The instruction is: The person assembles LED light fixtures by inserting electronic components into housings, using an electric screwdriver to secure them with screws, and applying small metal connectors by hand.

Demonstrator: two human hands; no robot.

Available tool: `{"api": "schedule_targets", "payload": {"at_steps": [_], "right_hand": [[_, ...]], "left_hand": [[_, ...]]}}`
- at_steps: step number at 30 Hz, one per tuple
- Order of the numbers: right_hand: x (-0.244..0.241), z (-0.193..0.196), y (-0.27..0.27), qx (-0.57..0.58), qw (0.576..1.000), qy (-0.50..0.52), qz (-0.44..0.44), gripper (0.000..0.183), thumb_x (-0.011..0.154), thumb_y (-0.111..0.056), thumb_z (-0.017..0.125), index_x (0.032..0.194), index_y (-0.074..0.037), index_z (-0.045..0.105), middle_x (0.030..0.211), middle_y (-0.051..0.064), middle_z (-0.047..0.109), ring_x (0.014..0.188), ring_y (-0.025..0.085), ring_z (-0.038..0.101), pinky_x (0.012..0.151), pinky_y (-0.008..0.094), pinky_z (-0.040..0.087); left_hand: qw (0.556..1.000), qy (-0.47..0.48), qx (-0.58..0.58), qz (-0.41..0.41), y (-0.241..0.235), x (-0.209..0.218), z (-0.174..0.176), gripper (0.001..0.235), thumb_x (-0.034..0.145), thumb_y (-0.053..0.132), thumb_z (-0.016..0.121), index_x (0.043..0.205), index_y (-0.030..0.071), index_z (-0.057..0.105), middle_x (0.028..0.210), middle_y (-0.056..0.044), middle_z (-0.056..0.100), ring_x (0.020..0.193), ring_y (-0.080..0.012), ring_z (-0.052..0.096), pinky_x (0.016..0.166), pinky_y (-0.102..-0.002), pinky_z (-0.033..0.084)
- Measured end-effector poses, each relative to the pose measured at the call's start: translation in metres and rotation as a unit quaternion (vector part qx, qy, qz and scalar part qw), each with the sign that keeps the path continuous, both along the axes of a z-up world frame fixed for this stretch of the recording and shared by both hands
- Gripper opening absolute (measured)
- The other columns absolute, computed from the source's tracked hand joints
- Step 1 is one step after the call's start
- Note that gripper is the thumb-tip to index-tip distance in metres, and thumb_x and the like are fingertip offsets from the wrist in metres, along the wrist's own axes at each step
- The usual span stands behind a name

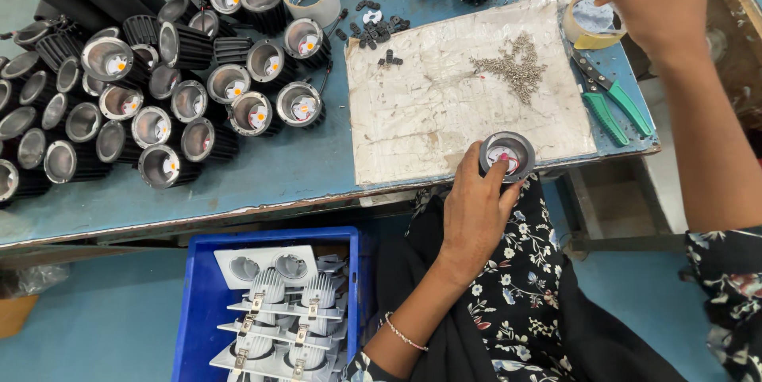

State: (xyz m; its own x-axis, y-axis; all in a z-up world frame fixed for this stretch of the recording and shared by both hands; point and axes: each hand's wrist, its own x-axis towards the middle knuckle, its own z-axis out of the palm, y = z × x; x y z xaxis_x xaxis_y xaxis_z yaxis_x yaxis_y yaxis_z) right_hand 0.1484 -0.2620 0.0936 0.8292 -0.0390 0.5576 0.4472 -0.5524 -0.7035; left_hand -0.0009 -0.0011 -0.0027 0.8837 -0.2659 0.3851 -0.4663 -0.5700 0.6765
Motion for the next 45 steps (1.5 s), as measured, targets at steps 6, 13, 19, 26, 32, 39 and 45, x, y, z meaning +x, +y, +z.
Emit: {"api": "schedule_targets", "payload": {"at_steps": [6, 13, 19, 26, 32, 39, 45], "right_hand": [[-0.006, 0.006, -0.009, -0.196, 0.979, -0.044, -0.024, 0.013, 0.105, 0.000, 0.079, 0.102, 0.009, 0.071, 0.091, 0.015, 0.072, 0.085, 0.017, 0.070, 0.074, 0.026, 0.055], [-0.003, 0.014, -0.019, -0.202, 0.977, 0.068, -0.025, 0.019, 0.102, -0.010, 0.076, 0.098, 0.007, 0.069, 0.085, 0.016, 0.070, 0.074, 0.020, 0.066, 0.064, 0.031, 0.052], [-0.003, 0.023, -0.028, -0.180, 0.976, 0.116, 0.041, 0.023, 0.102, -0.016, 0.071, 0.110, 0.005, 0.067, 0.101, 0.015, 0.073, 0.091, 0.018, 0.071, 0.081, 0.031, 0.058], [0.003, 0.057, -0.021, -0.223, 0.961, 0.162, -0.005, 0.028, 0.102, -0.024, 0.067, 0.111, 0.003, 0.065, 0.098, 0.015, 0.068, 0.085, 0.020, 0.066, 0.070, 0.035, 0.055], [0.003, 0.058, -0.019, -0.159, 0.978, 0.131, 0.021, 0.031, 0.104, -0.028, 0.064, 0.113, 0.002, 0.062, 0.096, 0.015, 0.064, 0.082, 0.020, 0.062, 0.068, 0.035, 0.053], [-0.016, 0.043, -0.018, 0.001, 0.994, 0.074, 0.076, 0.035, 0.105, -0.033, 0.059, 0.114, 0.001, 0.059, 0.094, 0.014, 0.060, 0.078, 0.021, 0.058, 0.067, 0.036, 0.050], [-0.040, 0.028, -0.007, 0.134, 0.981, 0.030, 0.140, 0.038, 0.107, -0.037, 0.056, 0.116, 0.000, 0.057, 0.092, 0.014, 0.056, 0.074, 0.021, 0.054, 0.065, 0.036, 0.047]], "left_hand": [[1.000, -0.007, 0.003, -0.001, 0.000, 0.000, -0.002, 0.040, 0.089, 0.024, 0.076, 0.120, 0.002, 0.067, 0.145, -0.027, 0.049, 0.125, -0.0427, 0.058, 0.097, -0.045, 0.055], [1.000, -0.005, 0.007, 0.004, 0.000, 0.000, 0.000, 0.039, 0.088, 0.024, 0.076, 0.119, 0.002, 0.067, 0.143, -0.027, 0.050, 0.124, -0.0424, 0.059, 0.096, -0.045, 0.055], [1.000, -0.001, 0.004, 0.003, 0.000, -0.001, 0.001, 0.039, 0.088, 0.024, 0.077, 0.119, 0.002, 0.067, 0.143, -0.028, 0.050, 0.124, -0.0426, 0.059, 0.094, -0.045, 0.056], [1.000, -0.015, 0.003, 0.002, 0.001, 0.000, 0.001, 0.039, 0.088, 0.024, 0.077, 0.119, 0.002, 0.067, 0.142, -0.028, 0.051, 0.122, -0.0427, 0.060, 0.094, -0.046, 0.056], [1.000, -0.013, 0.013, -0.015, 0.005, 0.004, 0.002, 0.042, 0.089, 0.028, 0.077, 0.121, 0.003, 0.067, 0.141, -0.028, 0.052, 0.121, -0.0424, 0.060, 0.091, -0.046, 0.056], [0.999, 0.011, 0.023, -0.036, 0.013, 0.005, 0.003, 0.043, 0.087, 0.019, 0.075, 0.126, 0.007, 0.064, 0.141, -0.026, 0.053, 0.121, -0.0415, 0.061, 0.089, -0.045, 0.057], [0.999, 0.008, 0.023, -0.039, 0.011, 0.006, 0.004, 0.041, 0.088, 0.017, 0.075, 0.125, 0.006, 0.062, 0.141, -0.028, 0.052, 0.122, -0.0420, 0.061, 0.089, -0.044, 0.058]]}}
